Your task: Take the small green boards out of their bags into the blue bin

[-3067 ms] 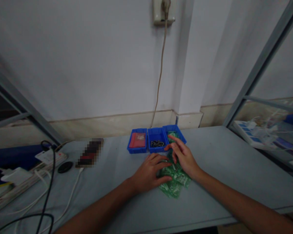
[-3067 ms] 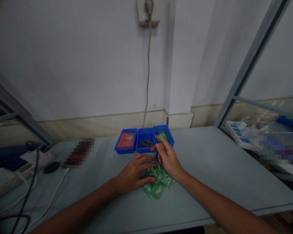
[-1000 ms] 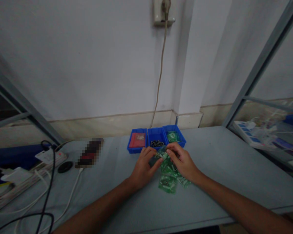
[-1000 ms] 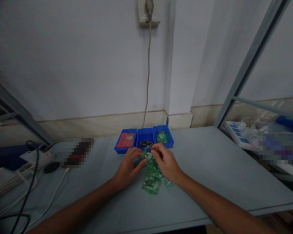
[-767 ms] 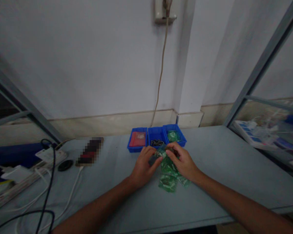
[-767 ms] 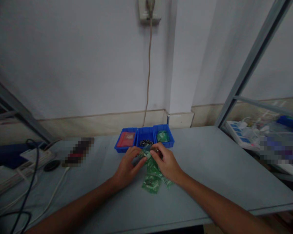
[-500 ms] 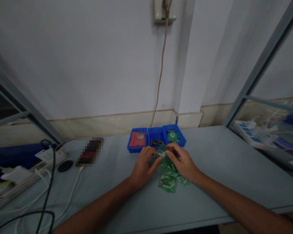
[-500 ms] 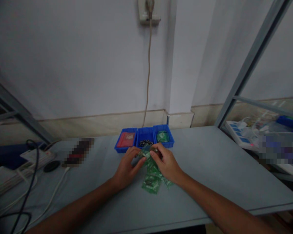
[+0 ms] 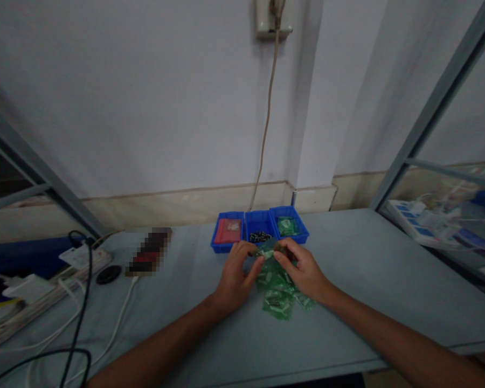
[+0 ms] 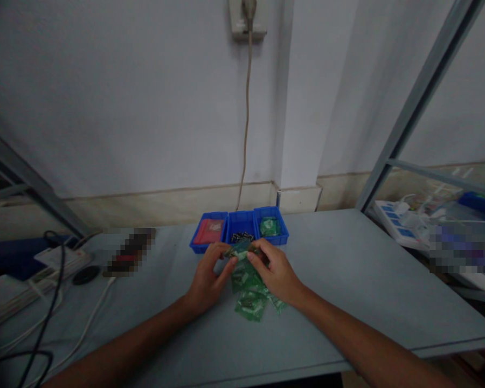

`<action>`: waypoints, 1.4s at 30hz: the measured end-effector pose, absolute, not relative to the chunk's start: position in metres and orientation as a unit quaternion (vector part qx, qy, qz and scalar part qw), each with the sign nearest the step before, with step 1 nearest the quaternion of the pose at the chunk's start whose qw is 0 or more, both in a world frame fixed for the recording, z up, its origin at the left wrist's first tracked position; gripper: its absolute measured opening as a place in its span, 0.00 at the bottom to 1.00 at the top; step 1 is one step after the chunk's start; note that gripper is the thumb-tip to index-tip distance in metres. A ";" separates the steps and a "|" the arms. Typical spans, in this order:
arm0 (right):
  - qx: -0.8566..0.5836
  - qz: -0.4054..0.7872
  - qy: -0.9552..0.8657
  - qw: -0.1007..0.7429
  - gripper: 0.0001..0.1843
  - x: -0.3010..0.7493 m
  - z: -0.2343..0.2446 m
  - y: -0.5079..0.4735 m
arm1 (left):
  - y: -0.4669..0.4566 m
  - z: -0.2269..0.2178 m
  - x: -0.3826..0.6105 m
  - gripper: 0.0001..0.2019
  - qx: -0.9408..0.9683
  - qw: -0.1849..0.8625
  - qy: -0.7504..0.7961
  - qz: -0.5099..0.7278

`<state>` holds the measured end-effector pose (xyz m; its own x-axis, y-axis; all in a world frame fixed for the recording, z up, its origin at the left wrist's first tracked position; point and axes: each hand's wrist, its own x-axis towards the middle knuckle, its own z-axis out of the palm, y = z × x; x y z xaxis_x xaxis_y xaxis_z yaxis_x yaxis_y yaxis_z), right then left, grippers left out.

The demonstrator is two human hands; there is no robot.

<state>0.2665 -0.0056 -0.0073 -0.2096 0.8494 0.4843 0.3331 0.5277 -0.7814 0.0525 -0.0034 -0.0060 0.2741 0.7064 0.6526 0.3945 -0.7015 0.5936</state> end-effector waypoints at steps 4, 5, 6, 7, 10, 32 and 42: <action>-0.404 0.268 -0.734 0.475 0.07 0.266 -0.009 -0.005 | -0.003 -0.007 0.053 0.03 0.784 0.160 0.356 0.483; -0.404 0.268 -0.736 0.472 0.07 0.266 -0.010 -0.005 | -0.003 -0.007 0.053 0.03 0.785 0.159 0.357 0.480; -0.403 0.270 -0.738 0.469 0.07 0.266 -0.010 -0.005 | -0.003 -0.008 0.053 0.03 0.787 0.159 0.358 0.477; -0.401 0.271 -0.741 0.466 0.07 0.266 -0.010 -0.005 | -0.003 -0.008 0.053 0.03 0.789 0.160 0.358 0.473; -0.399 0.279 -0.746 0.454 0.09 0.266 -0.009 -0.005 | -0.002 -0.009 0.053 0.04 0.794 0.167 0.356 0.465; -0.386 0.287 -0.751 0.453 0.13 0.265 -0.009 -0.004 | -0.002 -0.009 0.052 0.07 0.795 0.185 0.363 0.450; -0.384 0.269 -0.746 0.473 0.14 0.265 -0.008 -0.002 | -0.001 -0.008 0.052 0.05 0.800 0.186 0.352 0.449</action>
<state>0.2650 -0.0020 -0.0083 -0.2581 0.8273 0.4989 0.3189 0.5604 -0.7644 0.0523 -0.0012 -0.0081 0.3482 0.7302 0.5878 0.3961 -0.6830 0.6137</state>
